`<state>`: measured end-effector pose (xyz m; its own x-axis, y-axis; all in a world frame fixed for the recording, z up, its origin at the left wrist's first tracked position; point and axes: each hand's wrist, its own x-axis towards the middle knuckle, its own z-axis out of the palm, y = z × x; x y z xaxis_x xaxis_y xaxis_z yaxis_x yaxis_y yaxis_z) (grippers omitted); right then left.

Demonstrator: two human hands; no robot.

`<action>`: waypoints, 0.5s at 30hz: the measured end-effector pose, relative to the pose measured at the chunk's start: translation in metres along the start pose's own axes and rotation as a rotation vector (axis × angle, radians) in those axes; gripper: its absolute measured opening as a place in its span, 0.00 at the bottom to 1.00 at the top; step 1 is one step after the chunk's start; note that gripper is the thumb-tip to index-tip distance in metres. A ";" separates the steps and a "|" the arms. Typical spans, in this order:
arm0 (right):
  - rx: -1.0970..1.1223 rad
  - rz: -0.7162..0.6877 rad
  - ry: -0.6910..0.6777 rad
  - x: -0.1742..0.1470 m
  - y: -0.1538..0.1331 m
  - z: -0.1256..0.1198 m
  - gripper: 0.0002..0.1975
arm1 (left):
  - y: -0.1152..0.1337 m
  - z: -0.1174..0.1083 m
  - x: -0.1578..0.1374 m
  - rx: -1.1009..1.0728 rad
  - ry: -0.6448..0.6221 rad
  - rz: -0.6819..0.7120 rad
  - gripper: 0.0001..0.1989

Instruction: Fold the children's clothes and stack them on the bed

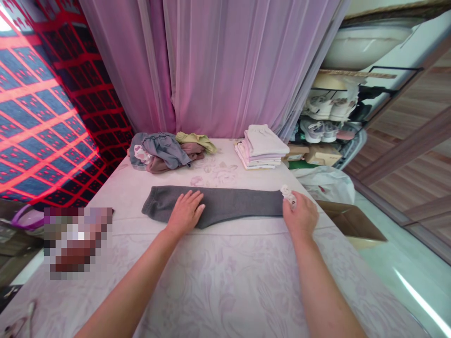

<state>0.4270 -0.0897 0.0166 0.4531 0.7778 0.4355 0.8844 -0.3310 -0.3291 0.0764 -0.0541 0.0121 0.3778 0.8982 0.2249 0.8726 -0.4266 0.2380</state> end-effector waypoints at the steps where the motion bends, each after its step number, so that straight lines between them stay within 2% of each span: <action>1: -0.023 0.103 -0.013 -0.001 0.009 -0.004 0.27 | -0.007 0.000 0.003 0.025 -0.023 -0.018 0.25; 2: -0.040 0.202 -0.068 -0.001 0.016 -0.007 0.31 | -0.012 0.000 0.004 0.046 -0.050 -0.021 0.28; 4: -0.066 0.350 -0.261 0.002 0.026 -0.011 0.34 | -0.015 0.004 0.006 0.072 -0.101 0.011 0.33; 7: -0.112 0.412 -0.491 0.011 0.035 -0.012 0.35 | -0.011 0.007 0.003 0.093 -0.133 0.042 0.36; 12: -0.049 0.380 -0.545 0.024 0.051 -0.002 0.34 | -0.001 0.000 0.007 0.116 -0.272 -0.035 0.37; 15: 0.186 0.402 -0.419 0.025 0.055 0.007 0.28 | 0.010 -0.004 0.013 0.138 -0.303 -0.076 0.36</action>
<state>0.4865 -0.0851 0.0033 0.6313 0.7680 -0.1080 0.6016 -0.5728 -0.5568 0.0885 -0.0469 0.0216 0.3671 0.9263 -0.0848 0.9275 -0.3577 0.1082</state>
